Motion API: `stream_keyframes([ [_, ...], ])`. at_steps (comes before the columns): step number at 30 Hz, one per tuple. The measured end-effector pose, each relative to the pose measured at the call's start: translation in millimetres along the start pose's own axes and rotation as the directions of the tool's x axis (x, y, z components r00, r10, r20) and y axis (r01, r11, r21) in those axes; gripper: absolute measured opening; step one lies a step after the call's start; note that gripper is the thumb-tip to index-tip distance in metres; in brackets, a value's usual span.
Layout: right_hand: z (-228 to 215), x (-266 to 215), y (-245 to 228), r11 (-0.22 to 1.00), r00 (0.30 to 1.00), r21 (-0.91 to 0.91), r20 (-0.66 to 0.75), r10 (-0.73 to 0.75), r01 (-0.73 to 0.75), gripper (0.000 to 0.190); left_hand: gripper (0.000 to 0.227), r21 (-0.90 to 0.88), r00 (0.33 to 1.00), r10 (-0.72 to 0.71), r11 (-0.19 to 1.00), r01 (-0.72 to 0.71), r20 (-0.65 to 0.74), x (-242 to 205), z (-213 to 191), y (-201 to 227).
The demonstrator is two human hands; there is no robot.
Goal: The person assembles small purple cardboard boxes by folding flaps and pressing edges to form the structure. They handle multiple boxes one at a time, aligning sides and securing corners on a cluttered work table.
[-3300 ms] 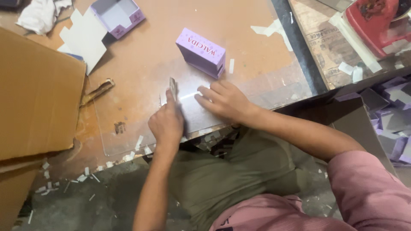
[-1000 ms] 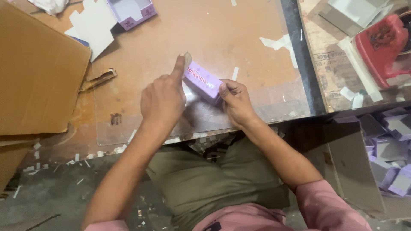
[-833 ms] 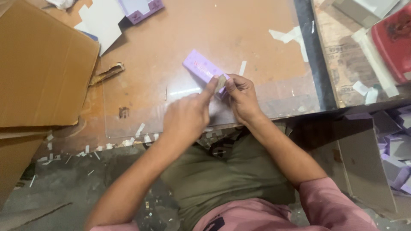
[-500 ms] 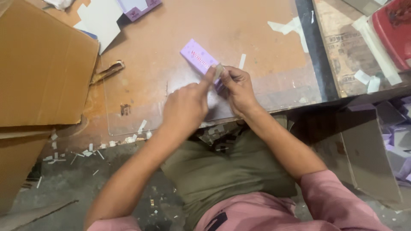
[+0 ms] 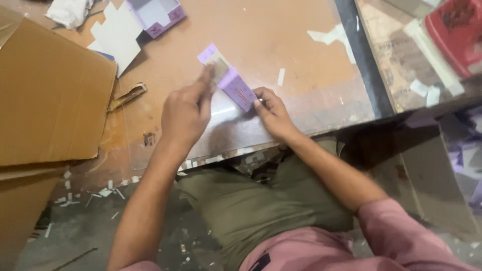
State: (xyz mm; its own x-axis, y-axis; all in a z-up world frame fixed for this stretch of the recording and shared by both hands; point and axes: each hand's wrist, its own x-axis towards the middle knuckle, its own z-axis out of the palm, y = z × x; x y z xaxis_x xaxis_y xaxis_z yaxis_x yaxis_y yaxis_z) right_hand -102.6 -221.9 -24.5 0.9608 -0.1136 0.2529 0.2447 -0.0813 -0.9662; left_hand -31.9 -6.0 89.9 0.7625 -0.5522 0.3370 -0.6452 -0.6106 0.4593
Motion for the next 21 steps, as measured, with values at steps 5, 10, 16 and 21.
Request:
stream_keyframes([
  [5,4.5,-2.1,-19.2,0.878,0.925,-0.303,0.039,-0.378,0.372,0.024,0.048,0.082,0.997,0.033,0.996,-0.039,0.072,0.2,-0.3,23.7],
  [10,4.0,-1.2,-8.9,0.973,0.999,0.229,0.044,0.029,-0.039,0.033,0.054,0.101,0.979,0.059,0.992,-0.081,0.196,-0.2,10.3,40.4],
  [16,3.5,-5.2,2.9,0.941,0.974,0.283,-0.073,0.213,-0.184,0.037,0.049,0.205,0.999,-0.007,0.979,-0.004,0.054,26.5,-7.8,19.9],
  [21,1.6,-7.1,0.1,0.936,0.996,0.348,-0.06,0.068,-0.043,0.039,0.039,0.056,0.998,-0.054,0.997,0.056,-0.033,43.2,-19.2,4.3],
])
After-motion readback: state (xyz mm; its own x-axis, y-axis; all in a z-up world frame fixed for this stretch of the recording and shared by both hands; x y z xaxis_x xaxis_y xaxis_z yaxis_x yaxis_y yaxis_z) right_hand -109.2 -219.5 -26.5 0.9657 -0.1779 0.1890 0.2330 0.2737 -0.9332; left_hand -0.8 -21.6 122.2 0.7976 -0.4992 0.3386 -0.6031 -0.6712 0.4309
